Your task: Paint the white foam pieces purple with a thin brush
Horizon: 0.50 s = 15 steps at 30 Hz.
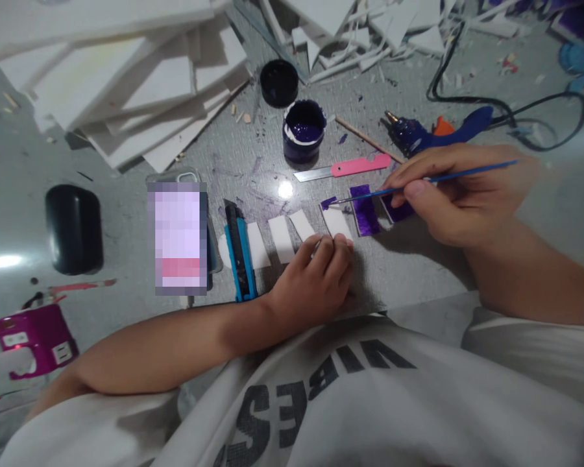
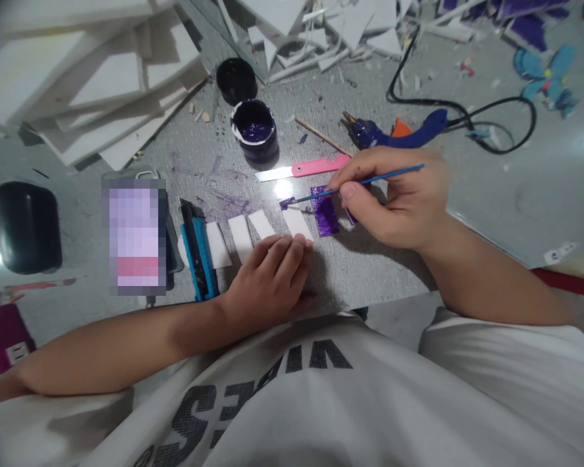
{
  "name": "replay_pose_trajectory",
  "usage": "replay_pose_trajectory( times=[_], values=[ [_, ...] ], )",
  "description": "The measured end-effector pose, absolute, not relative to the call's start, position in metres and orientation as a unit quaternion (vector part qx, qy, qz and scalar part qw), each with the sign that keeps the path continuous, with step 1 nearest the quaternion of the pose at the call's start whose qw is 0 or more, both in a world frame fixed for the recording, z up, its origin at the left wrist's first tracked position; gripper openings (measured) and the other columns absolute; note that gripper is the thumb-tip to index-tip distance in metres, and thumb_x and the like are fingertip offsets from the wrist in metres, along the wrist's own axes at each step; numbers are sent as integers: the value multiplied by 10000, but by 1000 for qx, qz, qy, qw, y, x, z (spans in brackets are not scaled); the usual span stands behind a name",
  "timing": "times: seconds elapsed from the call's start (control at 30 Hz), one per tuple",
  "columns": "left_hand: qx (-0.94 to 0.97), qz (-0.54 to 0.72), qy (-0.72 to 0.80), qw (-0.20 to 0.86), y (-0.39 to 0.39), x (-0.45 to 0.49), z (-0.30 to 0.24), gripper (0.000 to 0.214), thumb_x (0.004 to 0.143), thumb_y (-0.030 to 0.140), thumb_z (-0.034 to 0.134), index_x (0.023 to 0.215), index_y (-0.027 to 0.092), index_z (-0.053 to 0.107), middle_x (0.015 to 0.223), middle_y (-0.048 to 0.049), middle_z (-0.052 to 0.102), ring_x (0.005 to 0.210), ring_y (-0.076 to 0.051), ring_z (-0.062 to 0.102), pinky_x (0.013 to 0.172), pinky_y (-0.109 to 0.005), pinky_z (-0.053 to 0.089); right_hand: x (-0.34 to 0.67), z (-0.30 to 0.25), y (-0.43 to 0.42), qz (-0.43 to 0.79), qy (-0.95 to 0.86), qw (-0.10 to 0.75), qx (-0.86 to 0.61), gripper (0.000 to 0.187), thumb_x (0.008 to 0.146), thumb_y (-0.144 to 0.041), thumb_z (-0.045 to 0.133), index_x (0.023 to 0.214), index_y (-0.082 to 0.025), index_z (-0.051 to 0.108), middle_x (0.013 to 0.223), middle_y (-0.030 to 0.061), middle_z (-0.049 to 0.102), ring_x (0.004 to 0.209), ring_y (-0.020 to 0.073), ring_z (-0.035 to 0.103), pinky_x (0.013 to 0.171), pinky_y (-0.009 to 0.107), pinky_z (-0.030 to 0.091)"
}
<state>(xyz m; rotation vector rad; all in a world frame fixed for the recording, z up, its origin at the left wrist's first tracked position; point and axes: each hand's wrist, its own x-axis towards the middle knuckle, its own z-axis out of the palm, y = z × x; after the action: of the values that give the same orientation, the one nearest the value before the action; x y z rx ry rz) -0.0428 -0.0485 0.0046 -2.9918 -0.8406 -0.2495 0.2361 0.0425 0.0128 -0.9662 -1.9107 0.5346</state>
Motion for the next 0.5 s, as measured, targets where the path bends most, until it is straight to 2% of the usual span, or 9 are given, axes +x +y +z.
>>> replay_pose_trajectory(
  times=[0.13,0.23,0.33,0.5],
  values=[
    [-958,-88,-272,13,-48,-43,4,696,1244,580,647,1603,2,794,1486,-256,866,1329,-361,812,1222,-495,630,238,15,41,199,-789,424,-397,166,1024,-192,813,1077,-289,936,915,-25,920,693,152,821,529,263,575],
    [-958,-92,-271,21,-48,-43,4,698,1245,580,639,1589,-5,802,1477,-256,871,1314,-356,812,1217,-489,630,239,15,39,193,-792,404,-415,165,1065,-202,807,1120,-283,939,965,-20,930,755,149,844,612,263,621],
    [-957,-95,-272,32,-48,-43,4,697,1248,591,629,1575,3,813,1460,-244,881,1290,-349,816,1204,-487,634,241,13,39,209,-781,426,-406,178,1062,-179,807,1137,-273,938,963,-7,920,778,148,857,681,267,659],
    [-957,-98,-272,32,-48,-43,5,697,1254,577,607,1573,-7,812,1452,-244,881,1292,-348,820,1206,-481,629,240,13,40,207,-792,424,-387,187,1039,-139,820,1105,-274,931,923,-21,910,720,141,827,552,244,567]
  ],
)
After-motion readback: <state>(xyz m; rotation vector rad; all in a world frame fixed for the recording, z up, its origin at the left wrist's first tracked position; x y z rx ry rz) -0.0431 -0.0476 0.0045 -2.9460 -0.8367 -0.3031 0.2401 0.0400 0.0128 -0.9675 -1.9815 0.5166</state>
